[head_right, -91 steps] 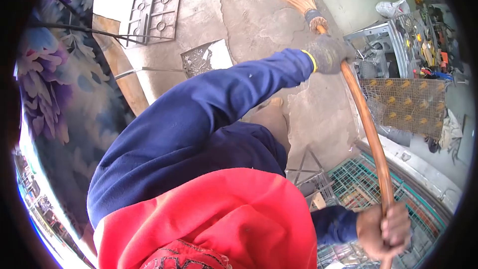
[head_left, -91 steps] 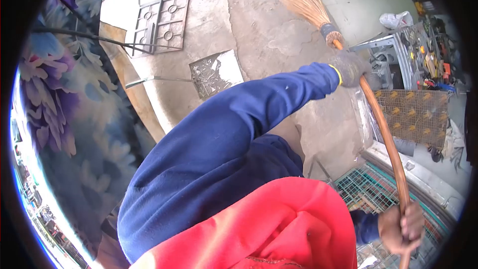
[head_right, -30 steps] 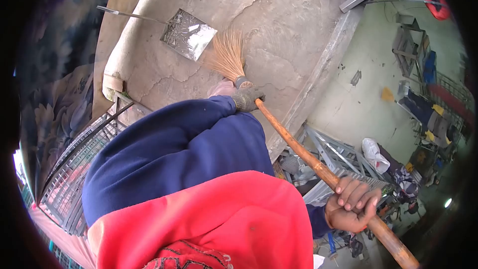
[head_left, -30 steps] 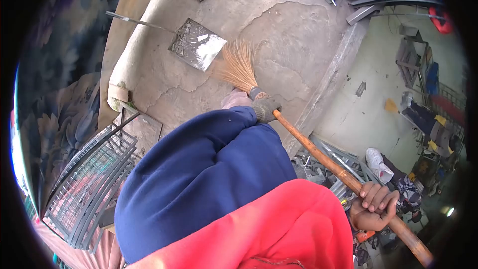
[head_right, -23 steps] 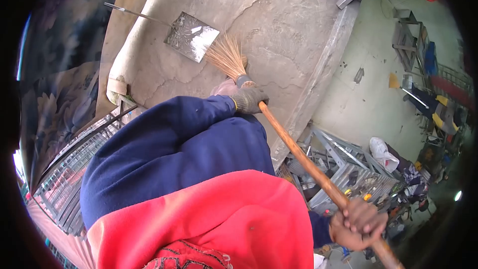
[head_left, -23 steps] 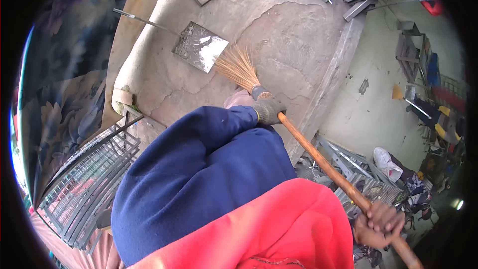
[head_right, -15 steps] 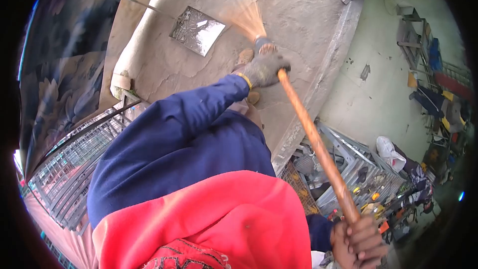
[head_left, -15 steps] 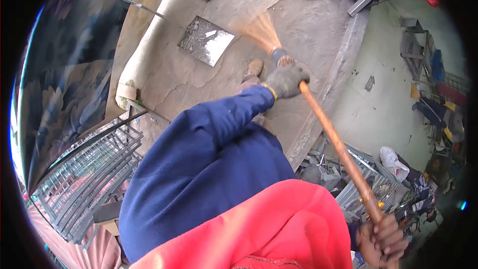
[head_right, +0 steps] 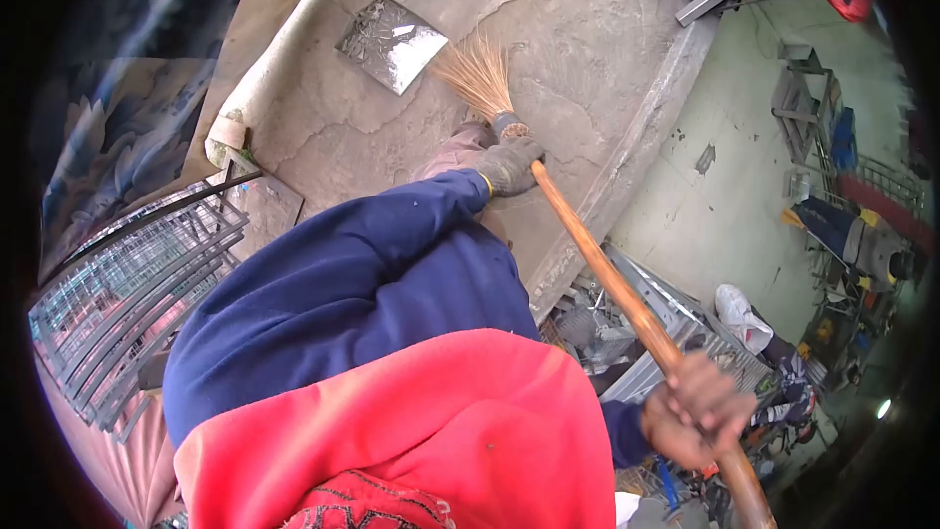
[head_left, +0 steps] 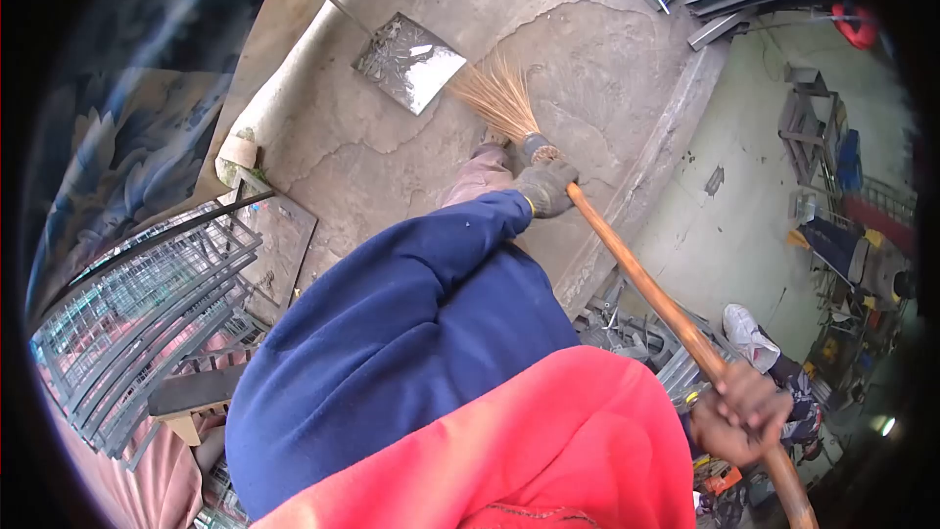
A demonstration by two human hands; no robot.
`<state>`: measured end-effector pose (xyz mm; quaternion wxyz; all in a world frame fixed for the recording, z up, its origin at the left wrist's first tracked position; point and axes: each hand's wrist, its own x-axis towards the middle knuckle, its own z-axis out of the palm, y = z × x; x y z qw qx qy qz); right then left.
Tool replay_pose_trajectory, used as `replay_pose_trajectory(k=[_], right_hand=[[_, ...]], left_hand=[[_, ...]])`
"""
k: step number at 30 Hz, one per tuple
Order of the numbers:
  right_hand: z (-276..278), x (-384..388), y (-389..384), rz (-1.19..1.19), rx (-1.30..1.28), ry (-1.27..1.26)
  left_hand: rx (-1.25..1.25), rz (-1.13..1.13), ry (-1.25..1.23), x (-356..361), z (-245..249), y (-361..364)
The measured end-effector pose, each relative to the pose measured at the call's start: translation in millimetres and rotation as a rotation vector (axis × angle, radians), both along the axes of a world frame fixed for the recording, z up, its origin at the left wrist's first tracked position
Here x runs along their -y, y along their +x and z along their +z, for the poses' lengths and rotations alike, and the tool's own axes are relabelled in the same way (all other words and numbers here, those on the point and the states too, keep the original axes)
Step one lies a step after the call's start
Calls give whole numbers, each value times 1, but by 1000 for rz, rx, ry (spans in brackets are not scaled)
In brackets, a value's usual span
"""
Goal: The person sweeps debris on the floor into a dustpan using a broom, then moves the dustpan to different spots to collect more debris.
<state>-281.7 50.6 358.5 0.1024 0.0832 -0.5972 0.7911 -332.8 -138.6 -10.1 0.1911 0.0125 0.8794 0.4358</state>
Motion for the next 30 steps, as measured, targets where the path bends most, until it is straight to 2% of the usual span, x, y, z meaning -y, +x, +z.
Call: replay_pose_trajectory(k=[1,3,4,6,9,11,13,14,15,16,17,18,19,20,21,23,24,26,28,30], right_hand=[[14,-14,11,-44,-32,4],[39,-41,36,-114,-139,17],[53,-48,47,-75,-160,1],[79,-62,71,-94,-187,52],[99,-76,91,-58,-242,146],[98,-78,100,-52,-238,204],[94,-72,110,-180,-148,394],[80,-65,109,-258,-187,447],[59,-69,118,-275,-199,352],[36,-64,125,-297,-214,260],[2,-50,134,-394,-166,230],[-23,-20,123,-478,-111,202],[-37,23,99,-350,-175,29],[-48,41,103,-377,-44,-37],[-53,52,101,-404,-41,-33],[-59,74,101,-463,149,-174],[-54,83,107,-546,165,-229],[-32,78,143,-459,61,-334],[13,100,178,-663,25,-164],[57,106,236,-680,-40,-41]], left_hand=[[-4,-5,-3,-5,15,2],[-164,-228,10,-12,41,-2],[-172,-241,5,-14,61,-7],[-174,-354,219,-16,98,-13],[-259,-432,271,-33,112,-25],[-248,-488,255,-50,116,-33],[-248,-567,242,-63,120,-36],[-252,-644,190,-69,123,-37],[-256,-730,139,-73,123,-36],[-230,-788,88,-75,114,-37],[-233,-827,82,-68,85,-35],[-212,-772,73,-57,42,-27],[-180,-713,69,-44,17,-10],[-70,-766,18,-23,-2,6],[36,-817,-34,7,-9,22],[3,-804,-19,58,-20,55],[3,-824,-9,78,-9,67],[-37,-933,11,113,31,76],[-107,-970,109,130,87,74],[-150,-1061,299,140,122,73]])
